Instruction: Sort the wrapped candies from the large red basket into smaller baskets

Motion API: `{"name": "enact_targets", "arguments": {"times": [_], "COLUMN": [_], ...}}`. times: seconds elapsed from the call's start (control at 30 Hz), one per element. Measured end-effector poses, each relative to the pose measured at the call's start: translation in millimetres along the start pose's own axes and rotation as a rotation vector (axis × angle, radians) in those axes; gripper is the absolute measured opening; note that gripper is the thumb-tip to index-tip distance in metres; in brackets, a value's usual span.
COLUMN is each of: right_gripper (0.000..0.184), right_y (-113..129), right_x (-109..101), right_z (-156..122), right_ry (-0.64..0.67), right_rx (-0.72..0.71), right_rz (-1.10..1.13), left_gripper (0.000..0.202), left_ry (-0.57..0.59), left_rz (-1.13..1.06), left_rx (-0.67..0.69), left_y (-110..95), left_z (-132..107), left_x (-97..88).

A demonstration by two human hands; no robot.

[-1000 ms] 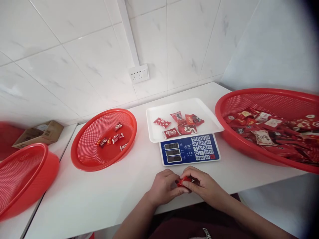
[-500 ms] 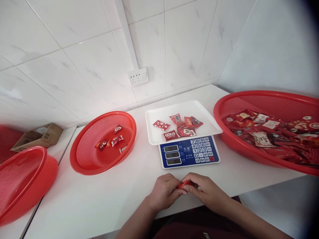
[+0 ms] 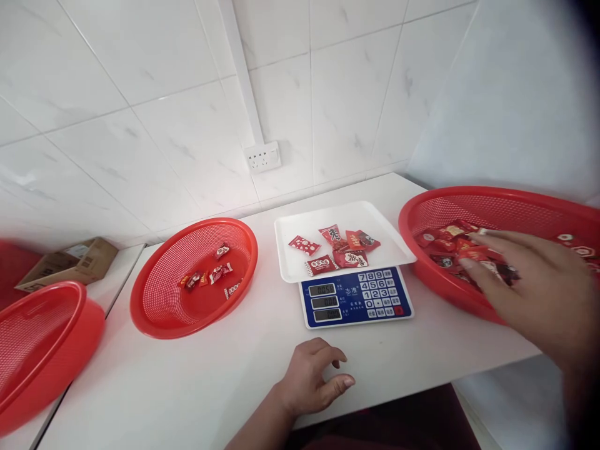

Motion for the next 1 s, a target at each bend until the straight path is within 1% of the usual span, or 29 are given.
{"name": "enact_targets", "arguments": {"times": [0.03, 0.1, 0.17, 0.27, 0.3, 0.37, 0.43, 0.53, 0.6, 0.67, 0.73, 0.83, 0.93, 1.0], "right_gripper": [0.046, 0.044, 0.052, 0.065, 0.067, 0.068, 0.068, 0.064, 0.061, 0.057, 0.053, 0.048, 0.046, 0.046], "right_y": [11, 32, 49, 60, 63, 74, 90, 119, 134, 143, 144, 133, 118, 108], "right_x": [9, 35, 67, 108, 118, 132, 139, 145, 149, 154, 157, 155, 143, 128], "right_z": [2, 4, 6, 15, 21, 32, 41, 49, 50, 51, 53, 58, 60, 53], "right_ry": [0.038, 0.182, 0.32, 0.488, 0.534, 0.613, 0.666, 0.707, 0.735, 0.765, 0.784, 0.772, 0.696, 0.614], "right_rx": [-0.021, -0.056, -0.096, -0.105, -0.101, -0.113, -0.15, -0.231, -0.313, -0.399, -0.438, -0.413, -0.385, -0.375], "right_rz": [0.027, 0.121, 0.159, 0.095, 0.084, 0.099, 0.106, 0.072, 0.073, 0.108, 0.147, 0.174, 0.211, 0.317], "left_gripper": [0.04, 0.039, 0.04, 0.041, 0.041, 0.041, 0.041, 0.041, 0.042, 0.043, 0.042, 0.042, 0.043, 0.044], "left_ry": [-0.004, -0.012, -0.021, -0.036, -0.042, -0.054, -0.061, -0.064, -0.064, -0.063, -0.059, -0.053, -0.051, -0.055], "left_rz": [0.001, 0.005, 0.013, 0.026, 0.03, 0.038, 0.043, 0.048, 0.053, 0.057, 0.063, 0.066, 0.062, 0.061], "left_rx": [-0.002, -0.013, -0.025, -0.039, -0.043, -0.05, -0.054, -0.053, -0.053, -0.055, -0.06, -0.065, -0.062, -0.061], "left_y": [0, 1, 2, 3, 4, 4, 4, 5, 6, 6, 6, 6, 6, 6], "left_z": [0, -1, -1, -3, -3, -4, -4, -4, -3, -3, -2, -3, -3, -3], "left_x": [0.2, 0.1, -0.4, -1.3, -1.5, -1.7, -1.3, -0.5, -0.2, -0.4, -0.8, -0.4, 1.2, 1.9]}}
Point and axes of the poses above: each hand's wrist, its own z-axis towards the middle knuckle, its own x-axis out of the palm, y = z × x, the point moved 3 cm from there along z, towards the middle knuckle, and after that the axes turned 5 degrees about z, right-handed, at the moved point
